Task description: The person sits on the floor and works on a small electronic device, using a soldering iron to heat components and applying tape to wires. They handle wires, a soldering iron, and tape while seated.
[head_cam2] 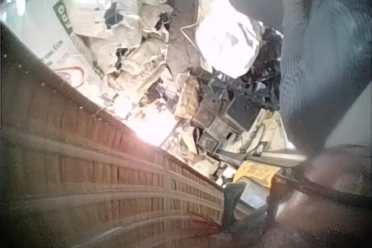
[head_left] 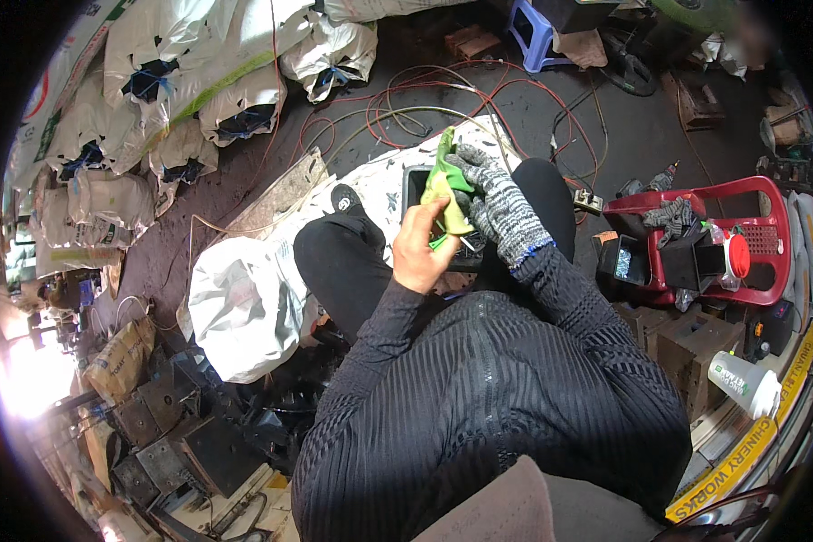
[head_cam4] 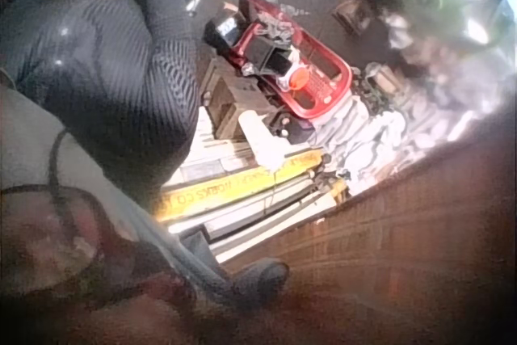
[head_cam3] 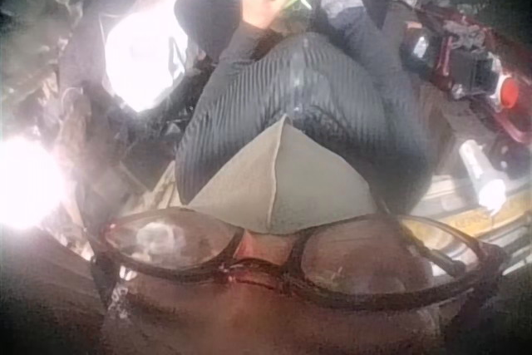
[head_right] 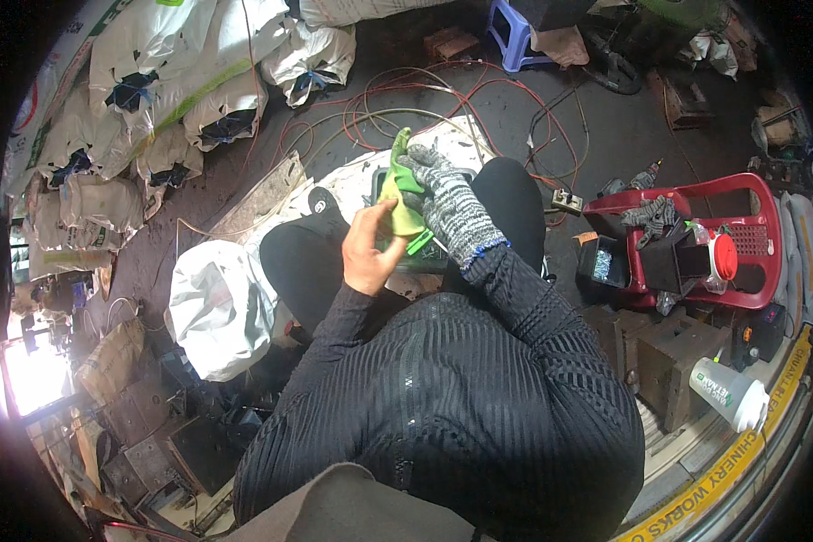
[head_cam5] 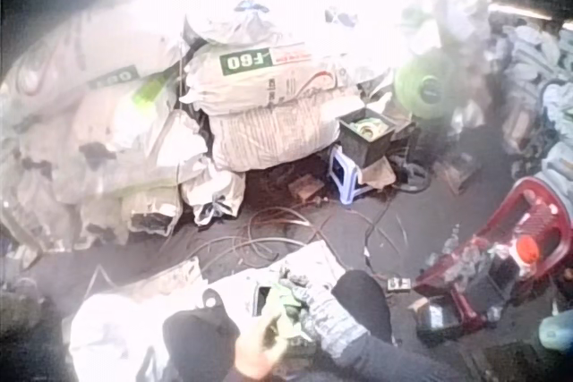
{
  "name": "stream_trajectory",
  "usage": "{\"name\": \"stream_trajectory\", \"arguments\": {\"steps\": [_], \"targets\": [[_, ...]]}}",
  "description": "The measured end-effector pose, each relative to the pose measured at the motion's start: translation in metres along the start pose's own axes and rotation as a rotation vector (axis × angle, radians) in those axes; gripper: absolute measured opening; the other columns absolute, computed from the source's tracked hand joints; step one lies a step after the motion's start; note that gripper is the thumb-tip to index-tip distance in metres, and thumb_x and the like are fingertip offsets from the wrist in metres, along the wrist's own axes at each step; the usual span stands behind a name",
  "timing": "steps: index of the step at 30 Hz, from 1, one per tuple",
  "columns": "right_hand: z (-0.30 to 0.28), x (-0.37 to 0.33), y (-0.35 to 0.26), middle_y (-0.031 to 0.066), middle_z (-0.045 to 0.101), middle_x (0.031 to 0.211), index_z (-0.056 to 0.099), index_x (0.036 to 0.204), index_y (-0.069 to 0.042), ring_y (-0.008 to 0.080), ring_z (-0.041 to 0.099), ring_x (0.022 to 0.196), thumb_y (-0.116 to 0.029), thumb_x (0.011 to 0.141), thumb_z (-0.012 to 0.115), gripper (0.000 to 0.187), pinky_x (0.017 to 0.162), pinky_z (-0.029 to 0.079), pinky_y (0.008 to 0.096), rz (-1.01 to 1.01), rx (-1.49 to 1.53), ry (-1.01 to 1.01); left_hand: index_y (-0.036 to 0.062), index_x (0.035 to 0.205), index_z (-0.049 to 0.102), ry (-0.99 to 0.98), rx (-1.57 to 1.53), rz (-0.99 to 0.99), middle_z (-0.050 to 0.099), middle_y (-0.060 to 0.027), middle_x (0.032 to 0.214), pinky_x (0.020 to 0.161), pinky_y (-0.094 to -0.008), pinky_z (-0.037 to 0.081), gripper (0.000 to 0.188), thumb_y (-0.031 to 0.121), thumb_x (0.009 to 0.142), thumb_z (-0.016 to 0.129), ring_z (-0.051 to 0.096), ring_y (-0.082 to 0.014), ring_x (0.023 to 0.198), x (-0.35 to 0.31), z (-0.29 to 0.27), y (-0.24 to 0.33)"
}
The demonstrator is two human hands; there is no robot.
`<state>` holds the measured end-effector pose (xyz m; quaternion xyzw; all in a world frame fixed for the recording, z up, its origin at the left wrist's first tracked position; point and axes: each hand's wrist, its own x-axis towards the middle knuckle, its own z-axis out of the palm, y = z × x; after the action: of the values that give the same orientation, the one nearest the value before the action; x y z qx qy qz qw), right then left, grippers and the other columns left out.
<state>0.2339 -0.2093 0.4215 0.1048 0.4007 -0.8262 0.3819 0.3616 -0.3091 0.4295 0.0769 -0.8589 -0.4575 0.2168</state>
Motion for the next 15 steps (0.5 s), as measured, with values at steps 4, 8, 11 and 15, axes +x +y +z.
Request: {"name": "stream_trajectory", "arguments": {"steps": [4, 8, 11, 15], "targets": [[-0.007, -0.005, 0.003, 0.0115, 0.058, 0.114, 0.045, 0.127, -0.006, 0.0209, 0.059, 0.101, -0.016, 0.093, 0.051, 0.036, 0.088, 0.049, 0.0314, -0.158, -0.114, -0.121, 0.006, 0.11, 0.062, -0.014, -0.21, -0.142, 0.063, -0.0069, 0.097, 0.082, -0.0289, 0.047, 0.03, 0.004, 0.08, 0.061, 0.061, -0.0175, 0.093, 0.006, -0.007, -0.019], [-0.012, -0.01, -0.008, 0.019, 0.042, 0.133, 0.03, 0.136, -0.004, 0.0287, 0.047, 0.119, -0.025, 0.099, 0.034, 0.043, 0.096, 0.043, 0.0416, -0.134, -0.146, -0.259, 0.0008, 0.104, 0.057, 0.206, -1.034, -0.515, 0.062, -0.0094, 0.097, 0.078, -0.0305, 0.051, 0.023, 0.01, 0.09, 0.042, 0.063, -0.0183, 0.085, 0.016, -0.021, -0.039], [-0.019, -0.01, -0.021, 0.0197, 0.039, 0.136, 0.028, 0.137, -0.003, 0.0314, 0.049, 0.116, -0.031, 0.1, 0.029, 0.046, 0.093, 0.044, 0.0406, -0.069, 0.121, -0.27, 0.0028, 0.102, 0.057, 0.223, -1.388, -0.679, 0.063, -0.009, 0.096, 0.079, -0.0366, 0.052, 0.024, 0.02, 0.093, 0.043, 0.063, -0.0212, 0.087, 0.02, -0.036, -0.056], [-0.025, -0.011, -0.028, 0.0135, 0.057, 0.108, 0.046, 0.125, -0.002, 0.019, 0.058, 0.082, -0.033, 0.094, 0.05, 0.044, 0.068, 0.05, 0.0292, -0.052, 0.006, -0.05, 0.0034, 0.097, 0.058, 0.151, -1.622, -0.739, 0.064, -0.0076, 0.091, 0.075, -0.0353, 0.052, 0.025, 0.023, 0.092, 0.044, 0.063, -0.0215, 0.082, 0.015, -0.04, -0.073]]}}
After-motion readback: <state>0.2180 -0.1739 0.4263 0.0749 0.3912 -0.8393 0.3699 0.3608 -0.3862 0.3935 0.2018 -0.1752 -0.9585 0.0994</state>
